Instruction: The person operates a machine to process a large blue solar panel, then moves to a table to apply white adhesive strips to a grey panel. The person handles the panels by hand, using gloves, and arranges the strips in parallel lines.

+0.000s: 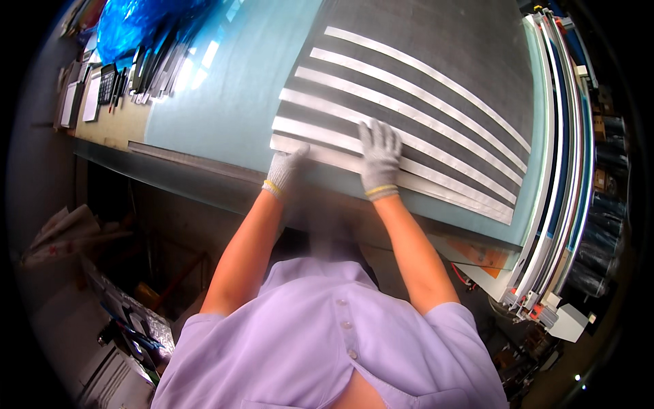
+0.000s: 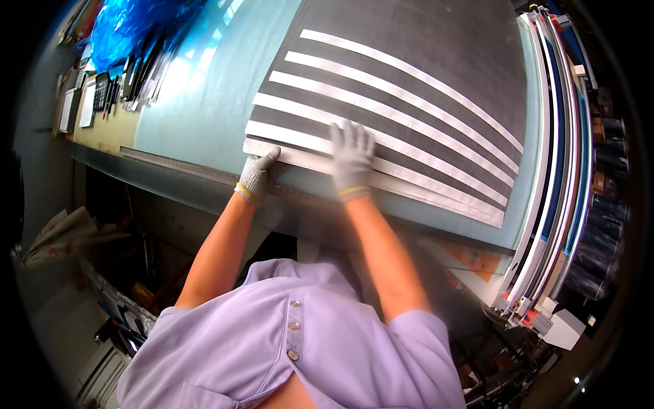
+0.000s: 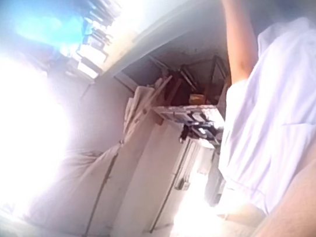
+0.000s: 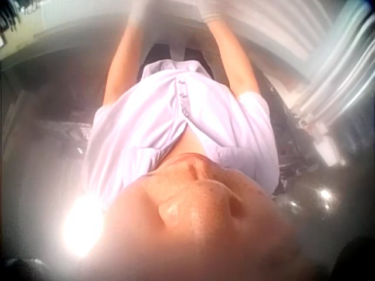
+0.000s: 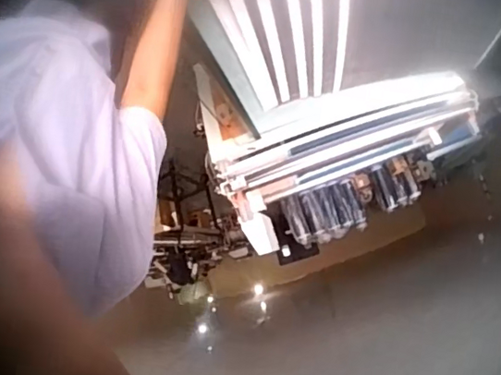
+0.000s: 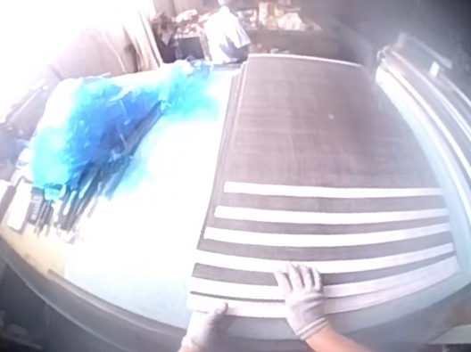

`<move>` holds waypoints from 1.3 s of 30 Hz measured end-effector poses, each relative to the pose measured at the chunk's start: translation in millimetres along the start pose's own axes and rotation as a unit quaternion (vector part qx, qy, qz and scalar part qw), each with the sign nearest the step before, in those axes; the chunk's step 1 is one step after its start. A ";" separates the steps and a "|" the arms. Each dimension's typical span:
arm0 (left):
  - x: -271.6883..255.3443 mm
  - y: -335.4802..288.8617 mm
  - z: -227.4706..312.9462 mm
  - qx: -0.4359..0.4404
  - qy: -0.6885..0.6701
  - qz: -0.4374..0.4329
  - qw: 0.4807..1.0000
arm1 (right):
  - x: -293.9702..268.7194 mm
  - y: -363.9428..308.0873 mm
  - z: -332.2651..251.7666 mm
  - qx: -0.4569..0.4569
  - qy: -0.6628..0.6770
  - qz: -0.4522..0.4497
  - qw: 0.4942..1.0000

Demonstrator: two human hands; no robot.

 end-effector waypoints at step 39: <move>56.9 1.1 -39.0 -0.117 0.049 0.135 0.983 | -13.4 -35.2 23.0 -0.086 -0.018 -0.015 0.996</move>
Point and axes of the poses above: each hand's wrist, its own y-axis towards the middle knuckle, its own x-axis out of the palm, z = x × y, the point moved 7 cm from there along y, towards the middle knuckle, and after that the axes turned 3 degrees about -y, right-handed, at the moved point
